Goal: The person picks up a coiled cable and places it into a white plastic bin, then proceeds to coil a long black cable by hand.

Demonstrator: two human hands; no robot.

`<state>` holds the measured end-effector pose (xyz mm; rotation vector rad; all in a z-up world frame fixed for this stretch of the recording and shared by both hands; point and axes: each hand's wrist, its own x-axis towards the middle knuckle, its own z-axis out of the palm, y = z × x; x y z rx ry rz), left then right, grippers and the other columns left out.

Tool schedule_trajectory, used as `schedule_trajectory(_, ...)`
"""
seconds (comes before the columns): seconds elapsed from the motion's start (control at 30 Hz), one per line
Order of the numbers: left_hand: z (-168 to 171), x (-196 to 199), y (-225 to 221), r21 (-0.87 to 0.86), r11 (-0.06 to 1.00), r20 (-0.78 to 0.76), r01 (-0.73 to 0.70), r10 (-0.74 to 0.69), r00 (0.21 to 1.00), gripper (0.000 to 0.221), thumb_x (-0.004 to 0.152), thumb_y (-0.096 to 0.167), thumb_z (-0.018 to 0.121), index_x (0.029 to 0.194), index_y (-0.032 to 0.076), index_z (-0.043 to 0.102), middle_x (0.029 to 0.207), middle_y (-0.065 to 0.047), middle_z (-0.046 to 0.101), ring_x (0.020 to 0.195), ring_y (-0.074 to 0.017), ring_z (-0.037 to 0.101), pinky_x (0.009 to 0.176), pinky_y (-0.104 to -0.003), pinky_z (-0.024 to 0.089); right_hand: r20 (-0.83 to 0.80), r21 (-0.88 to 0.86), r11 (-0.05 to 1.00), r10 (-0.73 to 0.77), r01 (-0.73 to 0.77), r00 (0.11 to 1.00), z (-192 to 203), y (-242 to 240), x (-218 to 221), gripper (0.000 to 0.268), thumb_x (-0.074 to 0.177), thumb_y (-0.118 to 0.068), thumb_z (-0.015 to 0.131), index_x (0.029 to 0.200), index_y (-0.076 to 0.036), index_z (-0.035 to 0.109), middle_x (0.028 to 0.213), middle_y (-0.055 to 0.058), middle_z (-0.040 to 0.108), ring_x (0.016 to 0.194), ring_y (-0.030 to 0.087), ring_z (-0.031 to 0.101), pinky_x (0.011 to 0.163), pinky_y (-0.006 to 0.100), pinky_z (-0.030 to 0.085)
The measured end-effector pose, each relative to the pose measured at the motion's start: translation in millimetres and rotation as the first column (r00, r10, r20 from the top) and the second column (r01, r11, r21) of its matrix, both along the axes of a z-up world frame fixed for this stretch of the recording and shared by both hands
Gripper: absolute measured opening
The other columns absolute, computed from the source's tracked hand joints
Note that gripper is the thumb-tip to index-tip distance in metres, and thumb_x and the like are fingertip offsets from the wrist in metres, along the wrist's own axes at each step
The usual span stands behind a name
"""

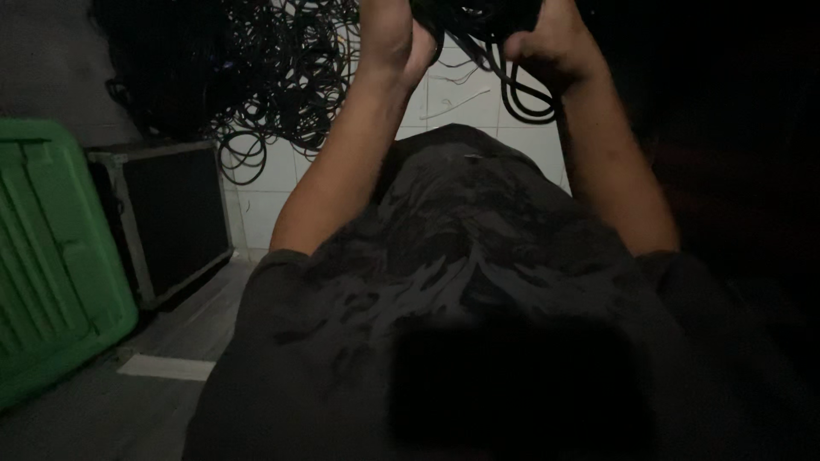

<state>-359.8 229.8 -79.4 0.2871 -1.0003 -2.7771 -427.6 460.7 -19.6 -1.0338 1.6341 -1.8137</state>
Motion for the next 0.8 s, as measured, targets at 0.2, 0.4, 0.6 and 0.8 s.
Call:
schedule_trajectory(0.2,3,-10,21,-0.525,0.851,0.200,-0.028,0.156,0.967,0.033,0.110,0.028,0.059,0.101,-0.004,0.063,0.081,-0.004,0.054,0.072,-0.0181,0.046,0.066,-0.039,0.043,0.018,0.444,0.849,-0.329,0.287,0.944,51,-23,10,0.023,0.104,-0.023,0.074,0.111,-0.002,0.072,0.101,0.012,0.073,0.091,0.020,0.072,0.076,0.031,0.059)
schedule_trajectory(0.4,58,-15,19,-0.673,0.737,0.044,0.067,-0.051,0.998,0.039,0.108,0.038,0.062,0.111,0.000,0.067,0.097,-0.004,0.067,0.090,-0.0122,0.062,0.080,-0.032,0.055,0.051,0.008,0.923,-0.385,0.385,0.922,26,-18,-2,0.016,0.112,-0.012,0.071,0.116,0.002,0.065,0.109,0.007,0.072,0.103,0.017,0.072,0.094,0.032,0.061)
schedule_trajectory(0.6,97,-4,25,-0.707,0.700,0.084,0.101,-0.058,0.995,0.062,0.102,0.050,0.063,0.145,0.013,0.038,0.132,-0.013,0.064,0.119,-0.0206,0.068,0.088,-0.036,0.061,-0.168,0.118,0.864,-0.469,0.489,0.867,47,-21,-19,0.019,0.113,-0.017,0.059,0.117,0.001,0.062,0.100,0.006,0.072,0.095,0.016,0.070,0.087,0.029,0.058)
schedule_trajectory(0.8,132,9,18,-0.521,0.723,0.369,0.454,-0.289,0.884,0.066,0.096,0.059,0.049,0.146,0.016,0.055,0.141,-0.012,0.062,0.121,-0.0194,0.064,0.068,-0.034,0.070,-0.028,-0.125,0.928,-0.356,0.350,0.934,59,-32,-5,0.035,0.116,-0.007,0.050,0.148,-0.004,0.036,0.116,0.010,0.072,0.110,0.019,0.072,0.103,0.034,0.060)
